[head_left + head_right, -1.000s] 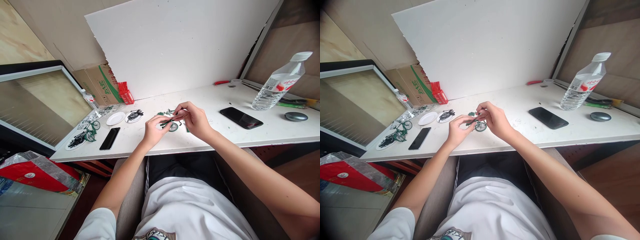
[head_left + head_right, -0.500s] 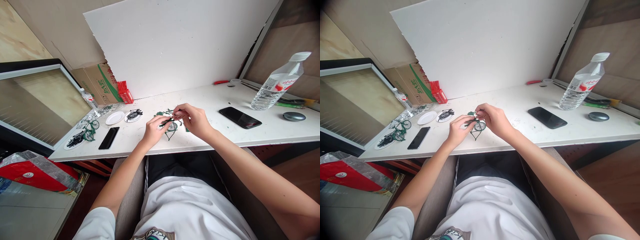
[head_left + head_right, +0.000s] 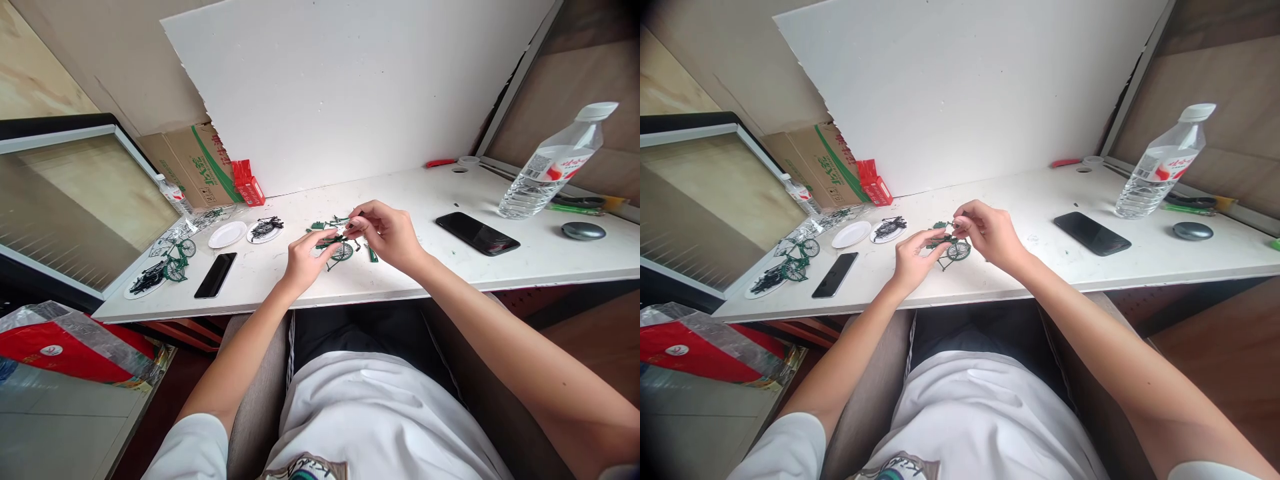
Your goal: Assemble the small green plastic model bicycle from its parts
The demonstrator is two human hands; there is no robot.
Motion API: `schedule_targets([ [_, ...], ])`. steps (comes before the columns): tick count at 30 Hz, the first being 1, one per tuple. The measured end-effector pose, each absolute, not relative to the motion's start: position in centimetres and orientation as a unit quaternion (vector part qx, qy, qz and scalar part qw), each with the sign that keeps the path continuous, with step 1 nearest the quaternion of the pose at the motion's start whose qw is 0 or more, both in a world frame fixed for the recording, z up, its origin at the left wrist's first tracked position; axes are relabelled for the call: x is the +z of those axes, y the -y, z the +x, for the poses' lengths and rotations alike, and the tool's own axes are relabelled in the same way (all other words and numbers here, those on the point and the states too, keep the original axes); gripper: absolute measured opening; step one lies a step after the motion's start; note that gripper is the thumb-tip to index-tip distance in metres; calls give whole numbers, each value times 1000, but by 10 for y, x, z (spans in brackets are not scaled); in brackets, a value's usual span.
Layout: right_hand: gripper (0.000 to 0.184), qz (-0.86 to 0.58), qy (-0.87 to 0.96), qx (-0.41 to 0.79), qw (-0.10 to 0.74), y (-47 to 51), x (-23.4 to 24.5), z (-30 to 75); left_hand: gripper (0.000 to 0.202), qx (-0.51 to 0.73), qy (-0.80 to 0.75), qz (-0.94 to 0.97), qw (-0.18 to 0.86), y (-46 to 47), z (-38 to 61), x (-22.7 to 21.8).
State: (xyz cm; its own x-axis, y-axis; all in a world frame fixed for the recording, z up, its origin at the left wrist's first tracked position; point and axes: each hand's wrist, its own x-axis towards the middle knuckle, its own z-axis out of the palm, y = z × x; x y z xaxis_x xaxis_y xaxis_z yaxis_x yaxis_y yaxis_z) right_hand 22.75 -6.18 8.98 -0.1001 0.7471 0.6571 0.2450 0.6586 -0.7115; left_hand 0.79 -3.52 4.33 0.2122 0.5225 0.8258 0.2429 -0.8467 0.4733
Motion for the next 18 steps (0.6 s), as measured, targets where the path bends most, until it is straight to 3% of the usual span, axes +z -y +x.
schedule_targets([
  [11,57,-340,658,333,583,56,91,234,41,584,-271,740,195,34,6,41],
  [18,54,-350,685,310,559,62,99,241,29,602,-274,718,216,36,4,49],
])
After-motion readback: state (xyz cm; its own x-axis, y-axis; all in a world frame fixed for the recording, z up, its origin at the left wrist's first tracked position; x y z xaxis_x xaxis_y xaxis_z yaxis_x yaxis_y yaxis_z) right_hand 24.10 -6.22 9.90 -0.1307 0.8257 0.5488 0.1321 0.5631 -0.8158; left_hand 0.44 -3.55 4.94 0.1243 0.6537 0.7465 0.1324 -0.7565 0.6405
